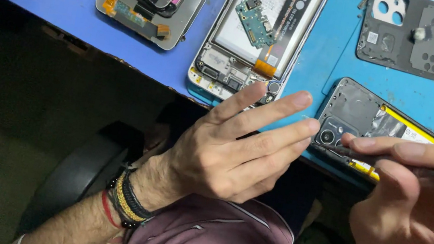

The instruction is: The person is using a screwdriver to fasten internal components of a disassembled smartphone on a workbench.

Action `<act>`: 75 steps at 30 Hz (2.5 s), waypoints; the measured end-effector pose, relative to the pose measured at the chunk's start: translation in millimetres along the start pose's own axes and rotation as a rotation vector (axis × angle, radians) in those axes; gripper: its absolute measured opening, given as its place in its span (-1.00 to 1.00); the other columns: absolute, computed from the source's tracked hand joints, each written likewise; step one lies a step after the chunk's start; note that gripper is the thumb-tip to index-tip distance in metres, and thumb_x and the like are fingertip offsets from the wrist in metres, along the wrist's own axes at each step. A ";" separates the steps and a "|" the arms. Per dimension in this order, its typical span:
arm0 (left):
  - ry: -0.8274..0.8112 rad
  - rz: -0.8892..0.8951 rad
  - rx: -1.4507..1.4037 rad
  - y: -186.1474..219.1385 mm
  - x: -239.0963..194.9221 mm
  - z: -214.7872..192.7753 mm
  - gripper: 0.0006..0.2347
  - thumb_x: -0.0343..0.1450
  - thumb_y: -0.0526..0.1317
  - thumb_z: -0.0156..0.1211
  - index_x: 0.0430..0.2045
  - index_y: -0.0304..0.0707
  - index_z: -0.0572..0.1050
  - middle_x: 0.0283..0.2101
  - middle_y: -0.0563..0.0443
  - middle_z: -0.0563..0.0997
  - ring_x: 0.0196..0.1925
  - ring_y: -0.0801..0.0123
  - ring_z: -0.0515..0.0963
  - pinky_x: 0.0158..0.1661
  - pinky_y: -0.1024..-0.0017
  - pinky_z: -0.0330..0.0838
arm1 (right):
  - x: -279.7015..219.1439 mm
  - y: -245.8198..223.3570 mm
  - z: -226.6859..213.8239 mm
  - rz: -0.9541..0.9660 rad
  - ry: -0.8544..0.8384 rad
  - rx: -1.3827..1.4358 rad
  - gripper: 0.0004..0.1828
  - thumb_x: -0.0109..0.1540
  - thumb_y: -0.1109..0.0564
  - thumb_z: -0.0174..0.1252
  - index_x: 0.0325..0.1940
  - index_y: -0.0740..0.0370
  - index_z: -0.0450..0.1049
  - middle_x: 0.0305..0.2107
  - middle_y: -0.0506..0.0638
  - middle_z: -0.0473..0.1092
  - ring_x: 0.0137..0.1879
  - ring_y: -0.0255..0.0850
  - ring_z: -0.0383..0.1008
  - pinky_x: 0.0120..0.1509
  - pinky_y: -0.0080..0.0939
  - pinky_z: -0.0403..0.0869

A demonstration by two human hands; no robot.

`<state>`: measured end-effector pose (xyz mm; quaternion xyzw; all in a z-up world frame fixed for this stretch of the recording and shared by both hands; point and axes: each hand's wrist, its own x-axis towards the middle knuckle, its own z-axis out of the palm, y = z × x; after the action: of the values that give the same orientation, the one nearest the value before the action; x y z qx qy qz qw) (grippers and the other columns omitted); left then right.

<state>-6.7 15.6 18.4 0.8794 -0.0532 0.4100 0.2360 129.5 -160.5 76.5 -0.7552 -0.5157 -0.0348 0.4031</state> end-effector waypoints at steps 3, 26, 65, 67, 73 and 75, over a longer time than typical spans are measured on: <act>-0.017 -0.003 -0.009 -1.2 -1.3 0.3 -0.82 0.52 -0.40 0.29 -0.03 -0.40 0.71 0.25 -0.07 0.56 0.39 0.15 0.44 0.48 0.17 -0.05 | -1.9 1.4 0.6 0.022 0.003 0.016 -0.87 0.58 0.42 -0.12 0.09 0.69 0.17 -0.21 0.52 0.44 -0.01 0.24 0.63 0.27 0.17 0.71; -0.022 -0.008 0.043 1.8 -1.8 2.2 -0.82 0.57 -0.35 0.26 0.02 -0.32 0.70 0.27 0.01 0.56 0.41 0.21 0.43 0.50 0.22 -0.11 | 20.8 -21.3 -4.3 0.053 -0.131 -0.157 -0.75 0.37 0.61 0.42 -0.16 0.65 0.43 -0.21 0.35 0.48 -0.13 0.00 0.51 0.02 -0.13 0.50; -0.056 -0.070 0.117 14.9 11.4 7.9 -0.81 0.51 -0.29 0.25 -0.01 -0.20 0.59 0.23 0.01 0.58 0.38 0.14 0.38 0.43 0.14 -0.06 | 23.4 -29.3 -15.1 0.025 -0.038 -0.121 -0.81 0.34 0.57 0.24 -0.20 0.72 0.32 -0.28 0.38 0.53 -0.27 0.00 0.59 -0.06 -0.13 0.56; -0.060 -0.065 0.114 16.6 15.1 9.2 -0.81 0.49 -0.28 0.27 -0.03 -0.21 0.59 0.22 -0.02 0.58 0.37 0.10 0.41 0.40 0.12 -0.04 | 7.6 -13.1 -25.1 0.001 0.008 -0.122 -0.70 0.40 0.56 0.17 -0.04 0.78 0.13 -0.27 0.37 0.51 -0.18 0.06 0.64 0.08 -0.04 0.63; -0.068 -0.120 0.140 28.9 25.3 20.6 -0.81 0.47 -0.20 0.34 -0.10 -0.20 0.57 0.20 0.00 0.61 0.39 0.05 0.35 0.43 0.02 -0.15 | -38.2 58.0 -80.2 0.444 0.216 -0.077 -0.53 0.74 0.06 -0.51 0.49 0.57 -0.01 0.09 0.48 0.28 0.11 0.23 0.45 0.38 0.17 0.53; -0.087 -0.122 0.146 33.5 31.5 22.3 -0.79 0.48 -0.09 0.33 -0.19 -0.23 0.59 0.19 -0.15 0.55 0.38 -0.06 0.22 0.42 0.00 -0.05 | -57.0 88.3 -101.8 0.357 0.092 -0.251 -0.56 0.71 0.34 -0.50 0.54 0.77 0.10 0.16 0.63 0.28 0.15 0.37 0.44 0.37 0.28 0.46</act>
<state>19.9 -21.1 42.0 0.9128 0.0202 0.3591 0.1935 211.2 -281.6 67.7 -0.8764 -0.3466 -0.0612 0.3287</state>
